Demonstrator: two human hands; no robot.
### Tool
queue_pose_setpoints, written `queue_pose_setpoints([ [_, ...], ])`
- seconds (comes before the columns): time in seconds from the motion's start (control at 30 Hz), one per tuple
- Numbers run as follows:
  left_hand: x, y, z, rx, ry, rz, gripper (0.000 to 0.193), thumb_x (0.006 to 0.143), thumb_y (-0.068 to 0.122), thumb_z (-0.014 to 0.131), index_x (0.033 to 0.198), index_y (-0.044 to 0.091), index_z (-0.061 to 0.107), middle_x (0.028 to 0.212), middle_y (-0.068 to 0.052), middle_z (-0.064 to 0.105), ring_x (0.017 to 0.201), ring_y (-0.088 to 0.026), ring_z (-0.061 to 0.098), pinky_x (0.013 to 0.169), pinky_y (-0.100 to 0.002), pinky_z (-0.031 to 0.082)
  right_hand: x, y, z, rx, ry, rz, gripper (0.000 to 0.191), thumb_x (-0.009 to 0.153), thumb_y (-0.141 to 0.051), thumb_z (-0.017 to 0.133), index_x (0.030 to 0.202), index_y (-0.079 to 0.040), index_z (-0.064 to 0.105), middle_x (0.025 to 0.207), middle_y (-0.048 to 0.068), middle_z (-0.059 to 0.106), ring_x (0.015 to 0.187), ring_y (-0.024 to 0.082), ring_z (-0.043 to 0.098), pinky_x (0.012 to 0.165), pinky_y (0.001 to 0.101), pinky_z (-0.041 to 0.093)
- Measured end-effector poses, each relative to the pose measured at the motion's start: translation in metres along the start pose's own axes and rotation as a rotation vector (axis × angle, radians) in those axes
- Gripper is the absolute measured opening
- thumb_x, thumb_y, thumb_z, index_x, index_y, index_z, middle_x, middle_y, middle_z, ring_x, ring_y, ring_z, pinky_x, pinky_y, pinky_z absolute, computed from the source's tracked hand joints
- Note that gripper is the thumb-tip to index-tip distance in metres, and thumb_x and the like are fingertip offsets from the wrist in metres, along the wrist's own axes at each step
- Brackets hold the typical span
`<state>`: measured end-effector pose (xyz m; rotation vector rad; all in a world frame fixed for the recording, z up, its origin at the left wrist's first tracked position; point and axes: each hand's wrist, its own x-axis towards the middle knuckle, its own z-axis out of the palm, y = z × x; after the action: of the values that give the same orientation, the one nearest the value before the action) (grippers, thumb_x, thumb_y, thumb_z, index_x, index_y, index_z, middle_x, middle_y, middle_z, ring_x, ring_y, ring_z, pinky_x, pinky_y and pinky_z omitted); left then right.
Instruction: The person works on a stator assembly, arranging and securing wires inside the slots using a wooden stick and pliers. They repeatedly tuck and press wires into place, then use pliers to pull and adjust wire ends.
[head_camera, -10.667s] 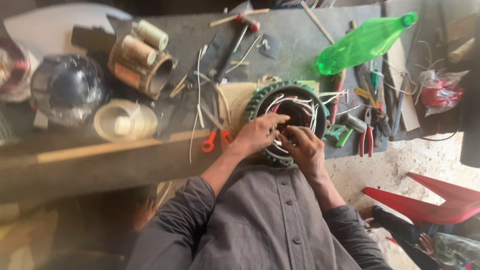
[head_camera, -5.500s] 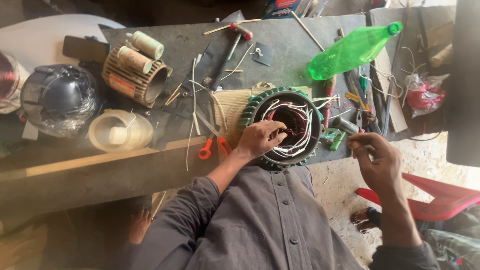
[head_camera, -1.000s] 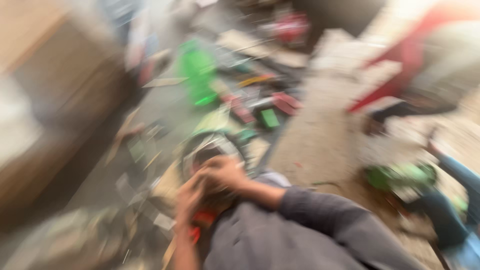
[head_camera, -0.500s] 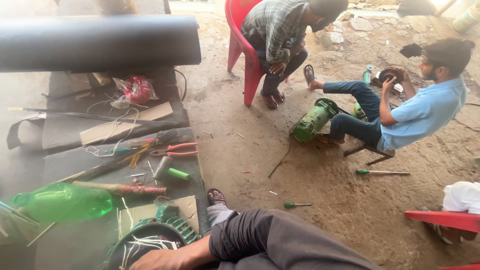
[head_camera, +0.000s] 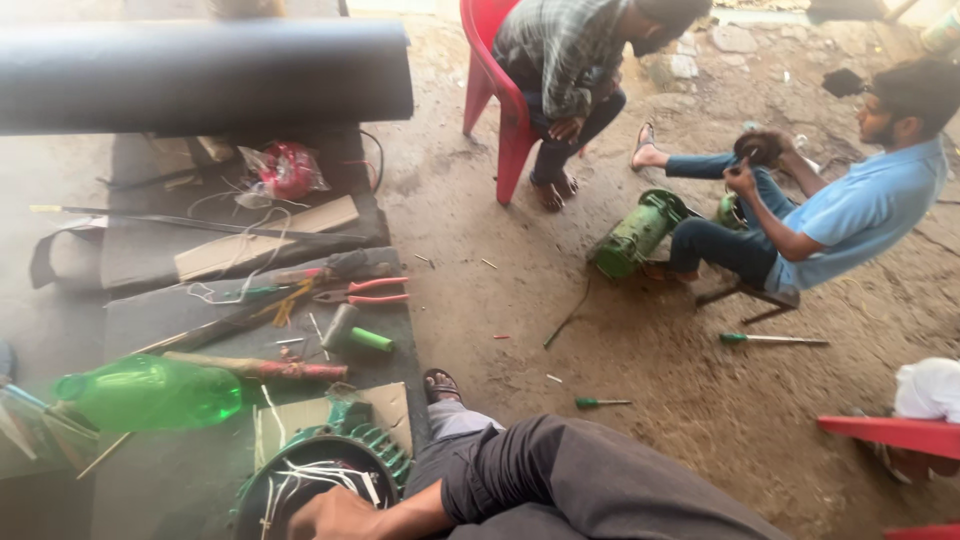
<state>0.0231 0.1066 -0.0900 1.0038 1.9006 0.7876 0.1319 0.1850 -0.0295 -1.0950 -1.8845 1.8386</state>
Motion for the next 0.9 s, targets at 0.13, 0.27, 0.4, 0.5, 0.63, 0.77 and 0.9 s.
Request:
queue_pose_setpoints([
  [0.13,0.028,0.029,0.016,-0.012,0.015,0.012,0.04,0.091,0.014,0.062,0.129,0.012,0.072,0.116,-0.016,0.077,0.104,-0.029,0.076,0.088,-0.036,0.058,0.001,0.0,0.008,0.025,0.134,-0.025,0.029,0.094,-0.027,0.062,0.113,-0.01,0.077,0.109,0.017,0.075,0.111,0.032,0.071,0.104,0.0386,0.051],
  [0.27,0.019,0.019,0.009,-0.035,0.054,0.037,0.041,0.09,0.011,0.062,0.129,0.011,0.072,0.116,-0.016,0.077,0.104,-0.029,0.076,0.088,-0.036,0.058,0.006,0.014,0.024,0.027,0.128,0.08,0.034,0.098,-0.039,0.071,0.105,-0.007,0.077,0.105,0.017,0.075,0.103,0.03,0.072,0.097,0.0379,0.054],
  [0.4,-0.031,-0.037,-0.021,-0.066,0.203,0.108,0.041,0.088,0.009,0.063,0.128,0.01,0.072,0.116,-0.016,0.077,0.104,-0.029,0.076,0.088,-0.035,0.058,0.023,0.032,0.039,-0.41,-0.107,-0.544,0.022,0.087,-0.012,0.062,0.1,-0.004,0.078,0.105,0.015,0.075,0.094,0.025,0.071,0.086,0.033,0.057],
  [0.5,-0.044,-0.06,-0.025,-0.089,0.392,0.178,0.042,0.088,0.006,0.063,0.128,0.009,0.072,0.115,-0.016,0.077,0.104,-0.03,0.076,0.088,-0.035,0.058,0.036,0.036,0.047,-0.002,-0.266,-0.13,0.015,0.091,-0.014,0.065,0.094,-0.003,0.076,0.094,0.011,0.072,0.084,0.02,0.067,0.076,0.0301,0.054],
  [0.63,-0.045,-0.053,-0.022,0.223,0.688,0.373,0.033,0.085,0.009,0.066,0.116,0.01,0.076,0.1,-0.015,0.078,0.084,-0.031,0.075,0.07,-0.039,0.059,0.038,0.026,0.055,0.576,-0.167,0.318,0.016,0.095,-0.015,0.069,0.087,-0.002,0.073,0.08,0.006,0.069,0.069,0.013,0.062,0.062,0.0262,0.049],
  [0.77,-0.061,-0.023,-0.027,0.027,0.709,0.272,0.019,0.096,0.008,0.065,0.112,0.007,0.075,0.096,-0.011,0.078,0.083,-0.025,0.078,0.071,-0.035,0.061,0.024,0.001,0.056,0.519,-0.071,0.252,0.025,0.098,-0.018,0.071,0.081,0.0,0.073,0.071,0.003,0.067,0.061,0.007,0.059,0.056,0.0215,0.046],
  [0.9,-0.064,-0.011,-0.032,0.023,0.754,0.307,0.017,0.096,0.005,0.065,0.111,0.005,0.074,0.098,-0.011,0.078,0.087,-0.025,0.078,0.074,-0.034,0.062,0.014,-0.013,0.051,0.336,-0.01,0.101,0.026,0.098,-0.017,0.073,0.082,0.003,0.076,0.072,0.001,0.065,0.063,0.004,0.054,0.055,0.0205,0.042],
])
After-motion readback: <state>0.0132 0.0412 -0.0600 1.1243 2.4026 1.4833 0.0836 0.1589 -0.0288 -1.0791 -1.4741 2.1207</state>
